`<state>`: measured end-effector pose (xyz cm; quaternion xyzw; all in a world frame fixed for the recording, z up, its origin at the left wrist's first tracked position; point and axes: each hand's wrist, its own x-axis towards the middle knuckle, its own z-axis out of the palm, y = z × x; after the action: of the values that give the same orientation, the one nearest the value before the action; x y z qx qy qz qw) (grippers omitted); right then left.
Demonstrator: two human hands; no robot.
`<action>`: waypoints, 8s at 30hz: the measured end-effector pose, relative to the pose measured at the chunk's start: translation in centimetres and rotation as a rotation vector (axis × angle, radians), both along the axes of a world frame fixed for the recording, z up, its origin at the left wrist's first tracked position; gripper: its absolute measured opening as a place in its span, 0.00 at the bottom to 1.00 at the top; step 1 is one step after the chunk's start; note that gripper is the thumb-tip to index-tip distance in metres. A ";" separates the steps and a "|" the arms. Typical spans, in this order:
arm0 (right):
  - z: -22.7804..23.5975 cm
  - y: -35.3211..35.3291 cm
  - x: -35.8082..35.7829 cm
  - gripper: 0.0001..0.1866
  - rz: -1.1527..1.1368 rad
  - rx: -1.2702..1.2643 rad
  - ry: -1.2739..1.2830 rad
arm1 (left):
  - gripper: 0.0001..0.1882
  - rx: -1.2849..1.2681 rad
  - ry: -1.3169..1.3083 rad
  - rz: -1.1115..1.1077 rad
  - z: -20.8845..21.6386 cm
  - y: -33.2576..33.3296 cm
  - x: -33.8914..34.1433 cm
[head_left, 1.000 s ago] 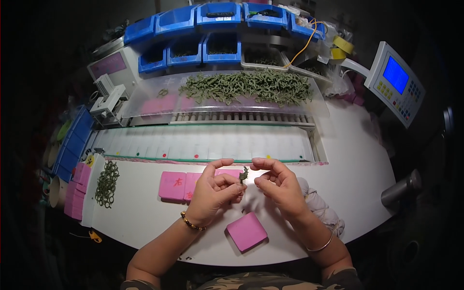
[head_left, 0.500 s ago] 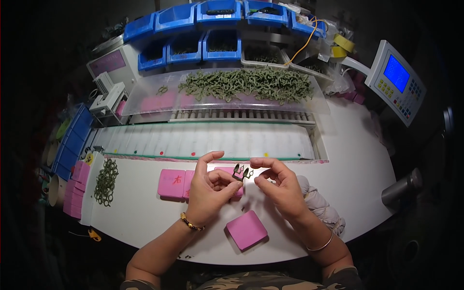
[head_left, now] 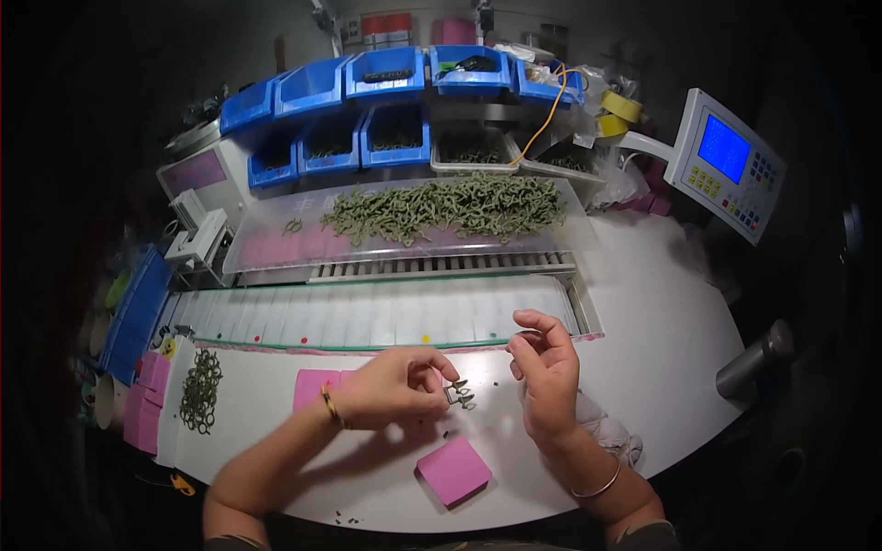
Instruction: The person organizes pink plastic cases on a workbench, opens them, and places small metal and plastic components inside each case before closing them.
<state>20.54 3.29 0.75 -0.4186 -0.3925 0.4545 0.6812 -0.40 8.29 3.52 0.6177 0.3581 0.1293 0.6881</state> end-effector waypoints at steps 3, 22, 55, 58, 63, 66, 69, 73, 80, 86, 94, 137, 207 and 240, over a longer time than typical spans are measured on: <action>0.5 -0.2 0.1 0.15 -0.031 0.058 0.010 | 0.17 0.199 0.139 -0.128 4.0 5.8 1.5; 1.3 -0.6 -0.1 0.15 -0.031 0.172 -0.095 | 0.10 0.777 0.010 0.268 0.9 -5.8 2.2; -2.4 -12.6 1.2 0.13 0.398 0.400 -1.188 | 0.10 1.213 0.184 0.394 -3.9 -8.3 0.7; -2.4 -12.6 1.2 0.13 0.403 0.396 -1.191 | 0.11 1.354 0.243 0.327 -4.4 -8.4 0.4; -2.4 -12.5 1.1 0.11 0.408 0.387 -1.177 | 0.32 1.250 0.231 0.148 -3.7 -9.1 -0.8; -2.3 -12.4 1.0 0.09 0.406 0.388 -1.170 | 0.48 1.105 0.261 0.044 -2.9 -10.1 -1.7; -2.1 -12.3 1.0 0.08 0.421 0.390 -1.151 | 0.57 1.075 0.321 -0.005 -3.1 -10.9 -1.9; -2.1 -12.1 1.0 0.07 0.427 0.399 -1.176 | 0.62 1.023 0.316 0.019 -3.8 -11.2 -2.0; -0.5 -11.2 1.6 0.11 0.567 0.335 -1.083 | 0.67 0.993 0.348 0.039 -4.0 -11.7 -1.8; 3.0 -9.0 5.2 0.27 0.183 0.247 -1.342 | 0.69 0.922 0.401 0.051 -3.7 -12.3 -1.5; 2.3 -7.2 6.7 0.33 0.116 0.142 -1.573 | 0.70 0.875 0.280 0.089 -4.4 -11.9 -1.6; 4.8 -6.7 0.3 0.26 0.214 0.645 -1.683 | 0.76 0.797 0.280 0.093 -4.4 -11.5 -1.7; 2.2 -7.5 0.8 0.17 0.378 0.075 -0.645 | 0.32 0.727 -0.164 0.507 -1.6 -11.6 -2.3; 2.4 -7.3 1.6 0.15 0.526 -0.120 -0.404 | 0.28 0.032 -0.278 0.499 -1.9 -11.6 -3.9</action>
<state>22.11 -4.00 3.20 -0.4239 -0.5867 0.5450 0.4232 -4.31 -3.31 1.65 0.4976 0.3991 0.3836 0.6679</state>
